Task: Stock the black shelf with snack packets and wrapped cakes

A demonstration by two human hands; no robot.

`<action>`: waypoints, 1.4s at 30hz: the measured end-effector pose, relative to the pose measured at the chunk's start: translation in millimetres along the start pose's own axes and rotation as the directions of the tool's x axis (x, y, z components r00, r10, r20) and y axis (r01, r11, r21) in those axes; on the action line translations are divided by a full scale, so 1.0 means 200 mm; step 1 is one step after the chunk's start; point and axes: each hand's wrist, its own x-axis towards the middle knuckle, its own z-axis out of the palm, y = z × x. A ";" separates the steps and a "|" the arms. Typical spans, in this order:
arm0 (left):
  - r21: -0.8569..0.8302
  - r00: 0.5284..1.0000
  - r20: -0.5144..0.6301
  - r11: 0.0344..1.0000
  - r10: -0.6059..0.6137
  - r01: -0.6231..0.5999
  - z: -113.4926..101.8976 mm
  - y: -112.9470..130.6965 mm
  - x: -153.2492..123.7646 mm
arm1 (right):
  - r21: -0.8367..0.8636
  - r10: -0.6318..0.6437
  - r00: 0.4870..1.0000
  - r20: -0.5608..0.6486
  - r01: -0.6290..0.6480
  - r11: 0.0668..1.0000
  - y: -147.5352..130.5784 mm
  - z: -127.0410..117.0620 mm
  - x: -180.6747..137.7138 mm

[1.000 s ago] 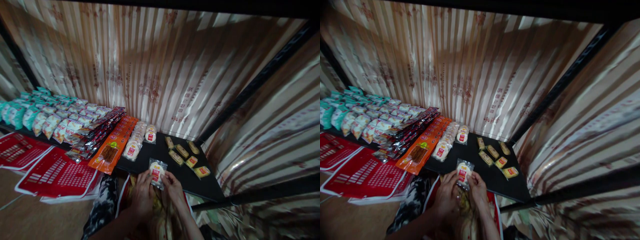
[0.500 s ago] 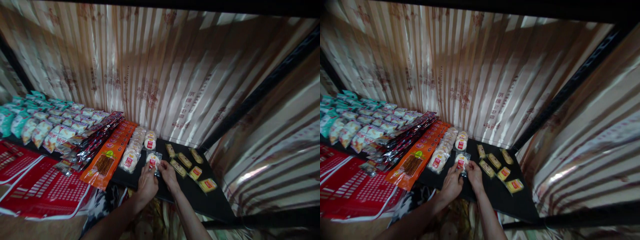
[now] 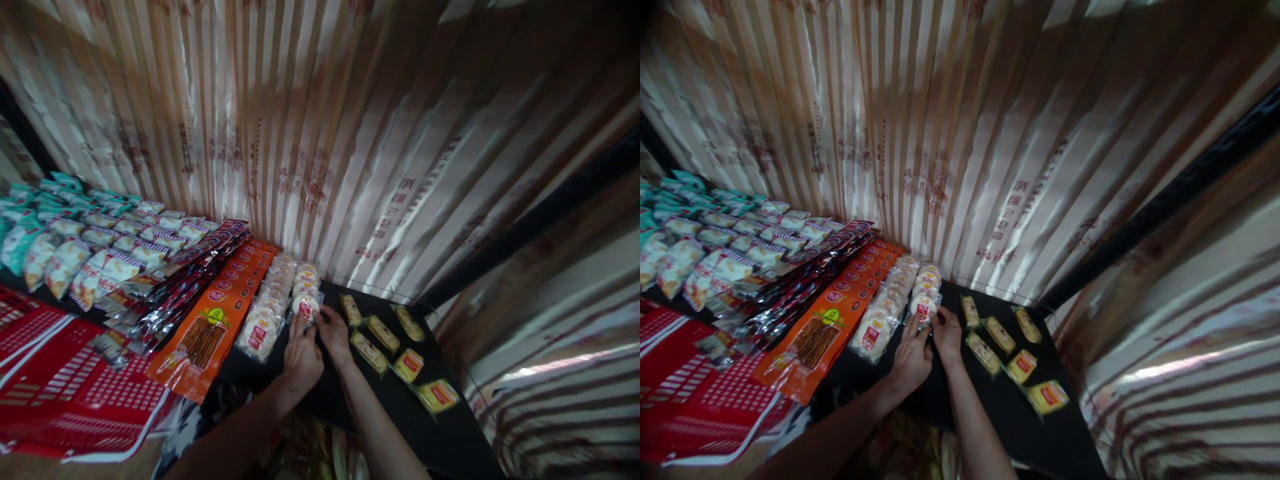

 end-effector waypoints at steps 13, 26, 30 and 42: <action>-0.023 1.000 -0.017 0.999 -0.022 0.022 0.04 -0.01 0.08 | -0.228 -0.001 0.999 -0.049 -0.010 0.974 -0.02 0.05 0.03; 0.007 1.000 -0.023 1.000 0.000 0.000 0.05 -0.04 0.12 | -0.298 -0.040 0.993 -0.109 0.006 0.955 -0.05 0.09 0.03; -0.017 1.000 -0.028 1.000 0.013 -0.013 0.04 -0.04 0.12 | -0.247 -0.061 0.994 -0.090 0.037 0.968 -0.05 0.09 0.02; -0.366 0.997 0.037 0.928 -0.067 0.076 0.03 0.07 -0.30 | -0.010 0.014 0.988 -0.155 -0.016 1.000 -0.08 -0.10 -0.35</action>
